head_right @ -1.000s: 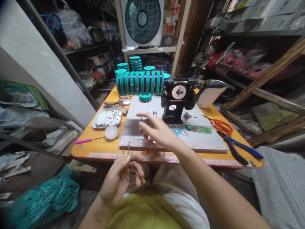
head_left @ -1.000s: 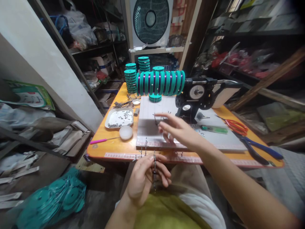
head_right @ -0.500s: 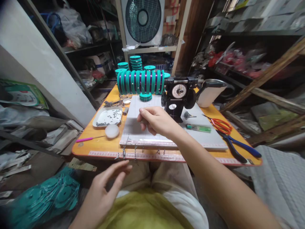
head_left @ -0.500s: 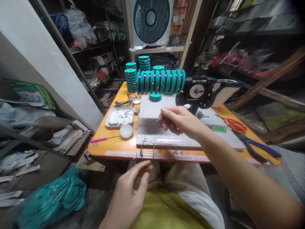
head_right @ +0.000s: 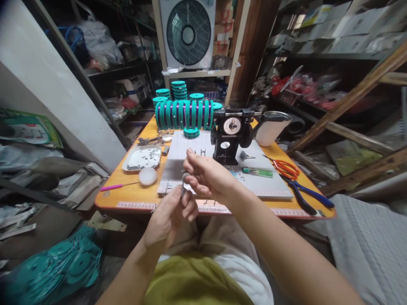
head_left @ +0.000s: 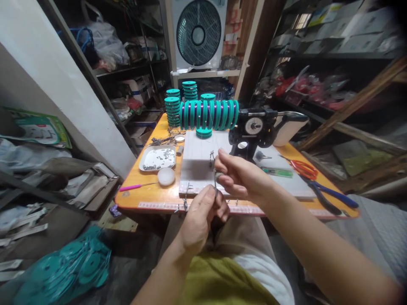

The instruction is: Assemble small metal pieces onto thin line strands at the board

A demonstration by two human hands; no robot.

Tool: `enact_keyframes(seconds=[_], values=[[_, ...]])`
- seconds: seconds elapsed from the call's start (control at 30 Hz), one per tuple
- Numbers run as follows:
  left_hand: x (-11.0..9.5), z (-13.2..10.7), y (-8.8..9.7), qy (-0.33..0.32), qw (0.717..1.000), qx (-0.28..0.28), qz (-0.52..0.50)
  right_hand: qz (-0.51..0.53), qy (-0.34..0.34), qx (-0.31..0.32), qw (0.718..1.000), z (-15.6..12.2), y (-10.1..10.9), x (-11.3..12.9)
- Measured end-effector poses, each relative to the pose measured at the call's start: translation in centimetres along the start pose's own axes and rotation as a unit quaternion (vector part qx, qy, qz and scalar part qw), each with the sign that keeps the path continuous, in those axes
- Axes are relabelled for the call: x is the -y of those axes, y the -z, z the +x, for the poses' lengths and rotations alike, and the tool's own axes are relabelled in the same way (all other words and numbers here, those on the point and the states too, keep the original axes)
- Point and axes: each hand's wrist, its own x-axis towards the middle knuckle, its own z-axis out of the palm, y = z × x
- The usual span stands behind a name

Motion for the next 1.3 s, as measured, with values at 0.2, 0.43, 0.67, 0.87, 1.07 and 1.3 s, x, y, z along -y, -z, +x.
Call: enact_keyframes(seconds=[0.2, 0.43, 0.67, 0.87, 1.07, 1.3], values=[[1.1, -3.0, 0.1, 0.058, 0.994, 0.018, -0.091, 0.08, -0.01, -0.027, 0.996, 0.8, 0.9, -1.2], [2.9, -6.3, 1.0, 0.12, 0.984, -0.048, -0.125, 0.066, -0.006, -0.028, 0.997, 0.9, 2.0, -1.4], [2.7, -7.7, 1.2, 0.172, 0.975, -0.077, -0.115, 0.078, 0.0, -0.038, 0.996, 1.1, 2.3, -1.8], [3.0, -9.1, 1.8, 0.186, 0.97, -0.078, -0.134, 0.074, -0.004, -0.037, 0.997, 1.1, 2.1, -1.9], [3.4, -10.1, 2.3, 0.192, 0.966, -0.081, -0.156, 0.071, -0.004, -0.046, 0.996, 1.2, 1.9, -2.0], [3.7, -10.6, 2.3, 0.188, 0.964, -0.082, -0.17, 0.06, 0.001, -0.042, 0.997, 1.2, 2.0, -2.1]])
